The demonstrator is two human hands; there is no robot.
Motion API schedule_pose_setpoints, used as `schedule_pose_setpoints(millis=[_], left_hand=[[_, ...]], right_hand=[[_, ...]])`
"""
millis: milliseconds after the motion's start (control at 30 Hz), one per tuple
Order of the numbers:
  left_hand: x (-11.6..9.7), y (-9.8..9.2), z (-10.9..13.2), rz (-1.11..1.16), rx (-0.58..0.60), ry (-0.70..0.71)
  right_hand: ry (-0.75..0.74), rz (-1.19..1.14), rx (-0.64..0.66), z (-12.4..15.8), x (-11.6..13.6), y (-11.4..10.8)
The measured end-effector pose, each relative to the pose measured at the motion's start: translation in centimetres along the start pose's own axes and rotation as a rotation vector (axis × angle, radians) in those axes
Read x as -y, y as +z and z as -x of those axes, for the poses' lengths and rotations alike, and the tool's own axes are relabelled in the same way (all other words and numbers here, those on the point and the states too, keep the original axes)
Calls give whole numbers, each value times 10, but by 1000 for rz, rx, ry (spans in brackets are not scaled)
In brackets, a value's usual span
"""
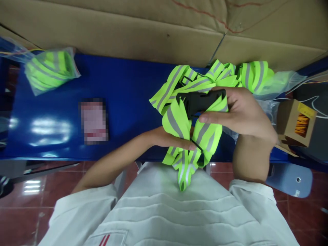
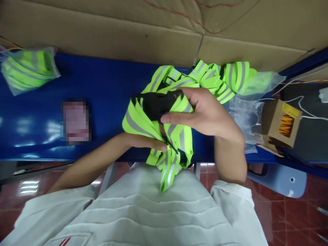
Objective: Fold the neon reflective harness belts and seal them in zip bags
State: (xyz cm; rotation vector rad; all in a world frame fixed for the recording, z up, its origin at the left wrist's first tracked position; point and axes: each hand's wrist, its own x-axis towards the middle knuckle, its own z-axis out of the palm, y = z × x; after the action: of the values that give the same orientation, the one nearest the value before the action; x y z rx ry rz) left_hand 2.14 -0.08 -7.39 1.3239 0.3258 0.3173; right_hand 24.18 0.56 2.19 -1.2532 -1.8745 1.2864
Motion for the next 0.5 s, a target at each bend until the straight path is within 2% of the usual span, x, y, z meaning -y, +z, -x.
schedule_pose_setpoints(millis=[67,167,267,333,400,500], left_hand=[[7,6,1,121,-7,-12],[22,13,5,402,-142,27],[28,5,10,522,-163,28],[23,-7,10,417,-191,20],[14,-19,8,219,-248,32],[6,-25,4,-12,-279,40]], right_hand=[[6,-58,-35,-7,-8,2],[-13,-75,-165,-15,-26,9],[-40,-26,-225,-16,-36,15],[-49,22,-185,-13,-34,16],[-42,64,-135,-12,-26,16],[-29,79,-75,-16,-16,17]])
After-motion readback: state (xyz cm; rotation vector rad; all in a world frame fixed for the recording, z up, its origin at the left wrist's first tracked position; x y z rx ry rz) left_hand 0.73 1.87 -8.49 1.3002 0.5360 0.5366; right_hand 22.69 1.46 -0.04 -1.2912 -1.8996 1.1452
